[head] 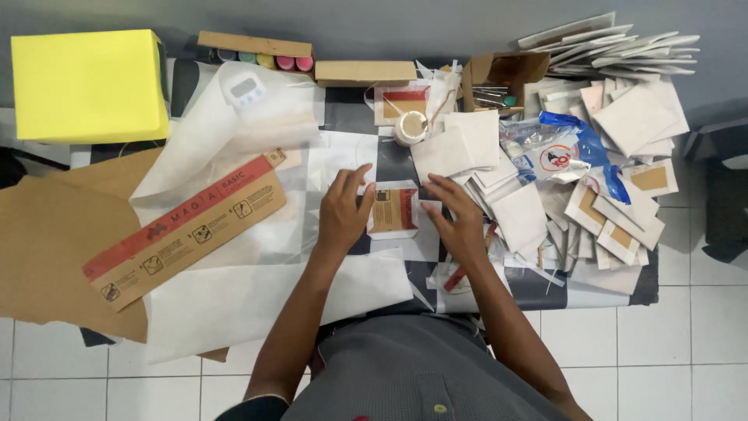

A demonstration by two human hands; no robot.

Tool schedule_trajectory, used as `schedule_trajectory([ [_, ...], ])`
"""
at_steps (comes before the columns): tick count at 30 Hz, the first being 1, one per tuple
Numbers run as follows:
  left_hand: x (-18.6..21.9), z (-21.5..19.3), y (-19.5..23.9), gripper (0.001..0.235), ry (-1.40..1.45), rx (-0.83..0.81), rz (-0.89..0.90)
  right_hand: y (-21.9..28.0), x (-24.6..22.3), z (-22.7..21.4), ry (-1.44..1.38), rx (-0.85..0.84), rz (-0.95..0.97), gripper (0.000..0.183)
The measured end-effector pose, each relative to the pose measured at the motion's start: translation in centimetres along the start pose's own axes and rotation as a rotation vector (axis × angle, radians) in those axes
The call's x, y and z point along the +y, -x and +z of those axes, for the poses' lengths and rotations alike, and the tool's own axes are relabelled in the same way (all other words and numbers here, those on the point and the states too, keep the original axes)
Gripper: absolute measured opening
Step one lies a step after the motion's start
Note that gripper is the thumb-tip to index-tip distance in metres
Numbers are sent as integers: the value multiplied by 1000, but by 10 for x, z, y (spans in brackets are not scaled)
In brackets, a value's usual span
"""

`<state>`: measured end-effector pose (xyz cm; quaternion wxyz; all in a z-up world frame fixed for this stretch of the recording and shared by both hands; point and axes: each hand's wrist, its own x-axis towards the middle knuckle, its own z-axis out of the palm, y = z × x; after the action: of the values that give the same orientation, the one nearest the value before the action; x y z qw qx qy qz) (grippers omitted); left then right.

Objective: Assembling small art prints onto backing boards by applying adhesive and pressing them into place.

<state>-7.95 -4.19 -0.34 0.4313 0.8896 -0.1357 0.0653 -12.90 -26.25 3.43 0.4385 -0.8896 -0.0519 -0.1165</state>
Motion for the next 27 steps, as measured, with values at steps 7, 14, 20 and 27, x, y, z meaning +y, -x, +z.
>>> schedule_trajectory([
  [7,-15,35,-70,75,184,37,143,-89,11,8,131,218,-138,46],
  [14,-34,61,-84,70,217,-86,72,-113,13,12,365,162,-260,14],
  [20,-35,59,-85,67,191,-109,40,-114,5,8,411,152,-329,14],
  [27,-34,56,-84,68,189,-118,32,-118,3,9,457,205,-453,11],
])
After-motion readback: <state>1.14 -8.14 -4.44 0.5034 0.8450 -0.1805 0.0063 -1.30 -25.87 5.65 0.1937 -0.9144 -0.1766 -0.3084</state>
